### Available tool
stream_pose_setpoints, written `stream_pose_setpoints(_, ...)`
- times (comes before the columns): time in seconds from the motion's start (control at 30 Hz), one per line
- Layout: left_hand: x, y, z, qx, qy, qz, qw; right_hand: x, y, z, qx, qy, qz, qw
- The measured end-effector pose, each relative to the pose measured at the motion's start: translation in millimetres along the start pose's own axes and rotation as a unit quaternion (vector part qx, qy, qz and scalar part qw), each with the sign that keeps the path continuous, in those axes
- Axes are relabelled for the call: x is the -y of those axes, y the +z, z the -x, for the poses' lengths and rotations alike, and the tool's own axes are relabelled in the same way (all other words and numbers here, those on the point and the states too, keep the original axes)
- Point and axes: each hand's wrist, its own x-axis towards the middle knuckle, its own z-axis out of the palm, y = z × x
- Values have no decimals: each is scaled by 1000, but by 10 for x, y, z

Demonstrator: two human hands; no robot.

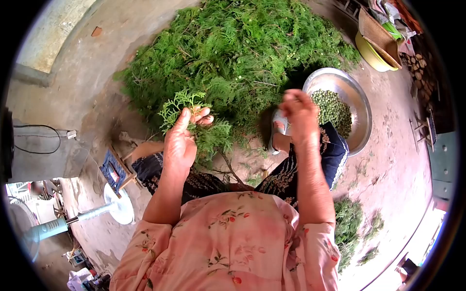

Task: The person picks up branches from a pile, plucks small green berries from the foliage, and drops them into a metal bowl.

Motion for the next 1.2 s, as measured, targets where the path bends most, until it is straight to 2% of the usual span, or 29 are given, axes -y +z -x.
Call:
stream_pose_setpoints(0.03,-17,44,2,24,10,4,1000,11,-224,-120,-48,-20,2,999)
stream_pose_setpoints(0.07,-23,85,7,13,-1,29,999,-20,-449,-271,-141,-102,172,970)
stream_pose_setpoints(0.1,-18,77,-5,13,-1,30,999,-81,-676,-422,-227,-179,335,897)
stream_pose_setpoints(0.17,3,32,-55,52,23,61,997,-219,-1120,-672,-346,-261,499,750)
stream_pose_setpoints(0.2,-8,6,-86,59,32,64,996,-169,-1228,-691,-358,-255,477,761)
stream_pose_setpoints(0.23,-47,22,-83,19,36,38,998,-172,-1297,-685,-368,-247,455,772)
stream_pose_setpoints(0.3,-151,-131,-135,38,-11,107,993,-261,-1305,-658,-364,-254,456,771)
stream_pose_setpoints(0.33,-202,-122,-172,33,27,55,998,-382,-1263,-656,-270,-266,335,863)
stream_pose_setpoints(0.37,-256,-167,-211,104,25,112,988,-476,-1205,-655,-169,-271,201,926)
stream_pose_setpoints(0.43,-375,-242,-244,188,46,149,970,-531,-604,-350,-123,-210,243,939)
stream_pose_setpoints(0.47,-415,-273,-263,230,49,168,957,-711,-418,-224,-34,-170,161,972)
stream_pose_setpoints(0.5,-454,-302,-289,291,55,171,940,-728,-218,-67,37,-201,295,933)
stream_pose_setpoints(0.53,-484,-319,-297,306,53,182,933,-937,-64,-25,115,-203,388,892)
stream_pose_setpoints(0.57,-503,-327,-301,322,52,193,925,-1232,35,22,212,-149,260,930)
stream_pose_setpoints(0.6,-499,-332,-313,333,67,203,918,-1021,279,282,205,84,86,971)
stream_pose_setpoints(0.63,-501,-338,-327,334,69,202,918,-852,355,382,280,138,82,946)
stream_pose_setpoints(0.67,-508,-349,-337,348,82,214,909,-862,412,459,283,172,59,942)
stream_pose_setpoints(0.7,-520,-360,-341,361,96,226,900,-1009,427,461,337,178,-22,924)
stream_pose_setpoints(0.77,-545,-376,-340,374,101,239,890,-1069,508,588,344,177,-115,915)
stream_pose_setpoints(0.9,-557,-481,-383,385,151,231,881,-956,557,635,298,199,-147,922)
stream_pose_setpoints(0.97,-556,-528,-363,235,180,229,928,-925,643,553,208,79,-38,974)
stream_pose_setpoints(1.0,-563,-586,-377,143,182,223,947,-955,660,464,202,70,-31,976)
stream_pose_setpoints(1.03,-569,-609,-405,146,186,224,946,-968,686,418,203,65,-30,977)
stream_pose_setpoints(1.07,-580,-617,-441,-10,188,183,965,-966,718,370,173,-31,-1,985)
stream_pose_setpoints(1.1,-590,-628,-469,-167,185,138,959,-977,748,315,140,-127,29,982)
stream_pose_setpoints(1.13,-560,-709,-470,-205,217,81,951,-973,755,252,131,-149,107,974)
stream_pose_setpoints(1.17,-507,-727,-473,-204,222,84,950,-961,740,234,134,-155,106,973)
stream_pose_setpoints(1.2,-451,-672,-452,-257,303,-27,917,-774,747,287,114,-182,179,960)
